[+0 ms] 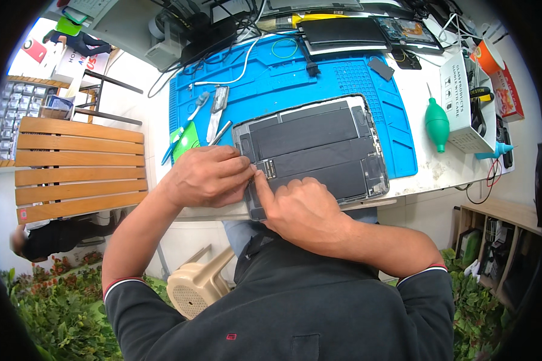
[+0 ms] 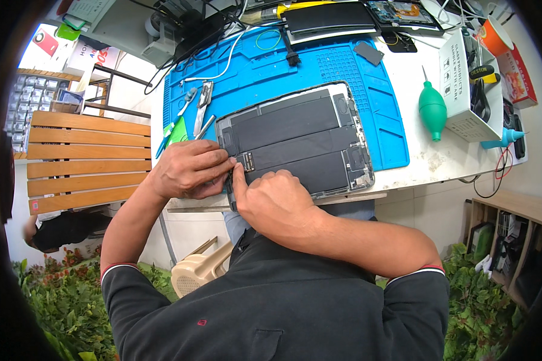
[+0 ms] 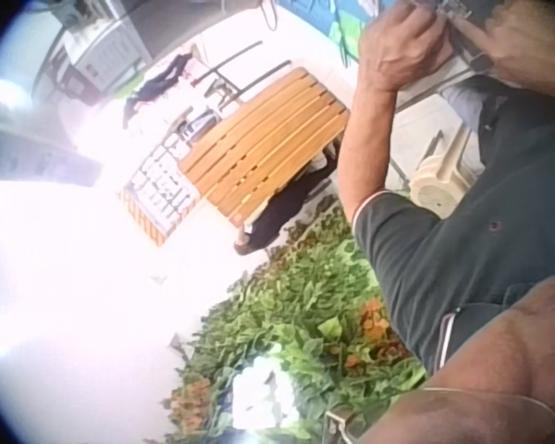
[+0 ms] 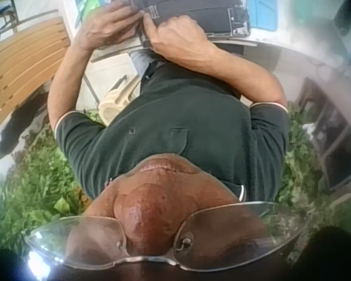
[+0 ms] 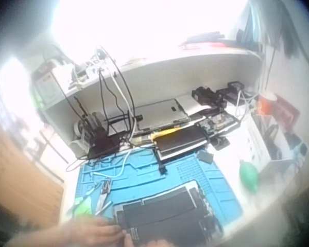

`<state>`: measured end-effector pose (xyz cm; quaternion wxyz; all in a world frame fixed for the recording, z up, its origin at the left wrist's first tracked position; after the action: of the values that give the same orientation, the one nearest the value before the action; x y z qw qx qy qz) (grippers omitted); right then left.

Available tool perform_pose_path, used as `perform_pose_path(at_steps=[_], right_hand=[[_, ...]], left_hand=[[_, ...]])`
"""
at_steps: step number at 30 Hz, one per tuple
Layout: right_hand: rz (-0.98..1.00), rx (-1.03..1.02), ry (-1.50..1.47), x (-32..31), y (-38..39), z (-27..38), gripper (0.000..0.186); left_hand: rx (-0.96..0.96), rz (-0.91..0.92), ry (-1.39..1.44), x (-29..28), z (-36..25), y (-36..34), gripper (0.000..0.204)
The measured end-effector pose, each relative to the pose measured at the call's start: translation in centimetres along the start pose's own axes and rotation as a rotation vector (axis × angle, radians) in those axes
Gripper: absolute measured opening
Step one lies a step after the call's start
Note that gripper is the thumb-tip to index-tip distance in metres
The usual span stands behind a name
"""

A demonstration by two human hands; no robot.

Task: The person uses a screwdriver to remove screws from a tablet, separates the screen assembly from the chassis, and handles the internal connectors.

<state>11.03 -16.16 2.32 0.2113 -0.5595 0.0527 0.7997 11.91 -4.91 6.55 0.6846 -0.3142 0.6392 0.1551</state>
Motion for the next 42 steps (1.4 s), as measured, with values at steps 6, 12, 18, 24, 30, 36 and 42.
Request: perform_pose_path(at_steps=[6, 12, 18, 24, 30, 36, 42], right_hand=[[-0.004, -0.007, -0.013, 0.1, 0.0, 0.0, 0.078], [-0.103, -0.078, -0.055, -0.6, 0.8, -0.1, 0.055], [-0.111, -0.075, -0.100, -1.0, 1.4, -0.4, 0.053], [-0.100, -0.063, -0.118, -1.1, 1.3, -0.5, 0.053], [-0.024, -0.014, -0.219, -2.1, 1.0, -1.3, 0.077], [0.015, -0.103, -0.182, -3.4, -0.9, -3.6, 0.085], [0.076, -0.237, -0.080, -3.5, -2.2, -3.6, 0.088]], left_hand=[[0.007, 0.057, 0.008, 0.4, 0.0, -0.3, 0.035], [-0.028, 0.036, -0.002, 0.1, -0.1, -0.3, 0.035], [-0.051, 0.001, 0.009, 0.2, -0.3, -0.2, 0.035], [-0.128, 0.036, 0.085, 0.5, 0.2, -0.4, 0.032], [-0.330, -0.103, 0.220, -1.8, 2.3, 0.4, 0.025], [-0.507, -0.355, 0.100, -3.8, 2.4, 3.7, 0.026], [-0.596, -0.490, 0.128, -3.8, 0.6, 7.2, 0.028]])
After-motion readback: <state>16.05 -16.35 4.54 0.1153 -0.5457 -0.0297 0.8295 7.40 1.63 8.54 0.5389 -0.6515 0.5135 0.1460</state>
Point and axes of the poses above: each hand's wrist, its own y-axis away from the middle knuckle, its own x-axis out of the palm, z = x × y, the point moved 9 cm from there along -y, towards the middle knuckle, and after that the axes turned 5 degrees about -y, right-handed, at the moved point
